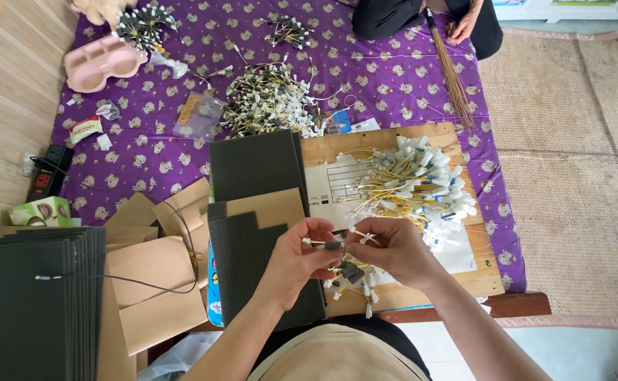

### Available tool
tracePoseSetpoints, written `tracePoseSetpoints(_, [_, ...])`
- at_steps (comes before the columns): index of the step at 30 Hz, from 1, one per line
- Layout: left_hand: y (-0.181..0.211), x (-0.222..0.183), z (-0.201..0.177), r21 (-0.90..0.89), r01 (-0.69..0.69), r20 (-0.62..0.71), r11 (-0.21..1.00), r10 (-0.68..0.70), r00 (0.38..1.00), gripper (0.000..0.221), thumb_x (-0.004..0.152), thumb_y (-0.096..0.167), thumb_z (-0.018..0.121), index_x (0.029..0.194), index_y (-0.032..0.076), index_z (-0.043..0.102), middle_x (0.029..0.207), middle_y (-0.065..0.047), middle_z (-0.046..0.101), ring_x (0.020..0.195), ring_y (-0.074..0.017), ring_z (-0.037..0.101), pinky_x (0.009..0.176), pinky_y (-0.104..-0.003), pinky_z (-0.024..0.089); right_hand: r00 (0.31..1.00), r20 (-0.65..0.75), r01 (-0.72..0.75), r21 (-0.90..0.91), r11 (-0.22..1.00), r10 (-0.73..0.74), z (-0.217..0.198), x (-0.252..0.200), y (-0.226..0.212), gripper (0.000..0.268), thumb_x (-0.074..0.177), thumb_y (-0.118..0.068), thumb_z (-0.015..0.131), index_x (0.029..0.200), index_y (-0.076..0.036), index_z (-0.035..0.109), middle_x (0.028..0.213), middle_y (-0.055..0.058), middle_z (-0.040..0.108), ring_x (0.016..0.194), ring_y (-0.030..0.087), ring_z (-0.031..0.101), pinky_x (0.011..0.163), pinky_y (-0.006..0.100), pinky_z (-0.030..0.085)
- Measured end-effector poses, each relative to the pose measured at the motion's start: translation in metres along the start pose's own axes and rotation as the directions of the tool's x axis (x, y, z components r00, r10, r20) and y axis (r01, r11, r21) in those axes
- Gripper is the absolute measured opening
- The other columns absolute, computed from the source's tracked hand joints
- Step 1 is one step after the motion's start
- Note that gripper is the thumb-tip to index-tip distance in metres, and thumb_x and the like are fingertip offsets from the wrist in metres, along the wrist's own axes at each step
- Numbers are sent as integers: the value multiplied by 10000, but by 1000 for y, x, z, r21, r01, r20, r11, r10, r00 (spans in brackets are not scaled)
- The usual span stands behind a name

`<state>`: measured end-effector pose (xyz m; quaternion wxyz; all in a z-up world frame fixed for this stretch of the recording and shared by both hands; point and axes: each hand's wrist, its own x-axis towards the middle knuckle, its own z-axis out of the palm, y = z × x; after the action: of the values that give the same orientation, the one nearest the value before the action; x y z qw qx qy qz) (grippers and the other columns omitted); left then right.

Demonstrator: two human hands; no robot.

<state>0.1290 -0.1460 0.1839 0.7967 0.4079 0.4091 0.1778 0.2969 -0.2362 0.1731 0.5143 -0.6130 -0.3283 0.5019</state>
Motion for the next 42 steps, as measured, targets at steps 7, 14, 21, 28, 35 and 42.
tracePoseSetpoints(7, [-3,0,-20,-379,101,117,920,-61,991,337,961,181,528,1249,15,578,983,-203,734,857,-286,730,670,-352,639,999,13,-33,-84,996,34,-3,2,8,135,774,44,754,906,60,773,638,158,657,474,86,467,483,220,405])
tracePoseSetpoints(14, [3,-19,-18,47,-266,240,963,248,939,726,820,105,735,1456,92,384,1217,-221,659,1078,-256,674,889,-342,588,993,38,-107,-85,991,111,-3,6,8,113,794,8,745,888,69,760,620,128,631,517,108,475,487,235,434])
tracePoseSetpoints(21, [-7,-23,-15,264,-498,197,826,459,866,633,778,52,782,1361,117,542,1039,-107,759,995,-245,722,816,-342,617,987,96,-129,18,991,127,2,4,4,83,758,34,754,828,77,746,509,70,527,448,68,428,413,175,361])
tracePoseSetpoints(28, [-23,-20,-8,340,-611,124,715,609,783,268,825,73,757,1084,98,694,858,-99,778,802,-201,762,669,-313,625,987,149,-87,129,988,68,0,1,-1,113,844,20,685,906,97,739,472,64,480,319,50,364,321,163,315])
tracePoseSetpoints(35, [-30,-11,-27,213,-367,214,905,324,922,241,909,54,623,1143,63,683,832,-108,738,726,-137,666,677,-269,563,952,199,-204,-153,967,232,-11,4,-10,283,922,-163,611,925,72,769,568,114,600,394,76,296,349,206,217])
tracePoseSetpoints(42, [-9,-4,-24,378,-422,108,824,413,904,111,852,175,765,930,100,788,674,-96,714,592,-104,608,540,-210,527,896,208,-187,-626,757,394,13,14,-19,250,915,-247,649,1101,-134,771,644,63,720,358,78,363,427,216,346])
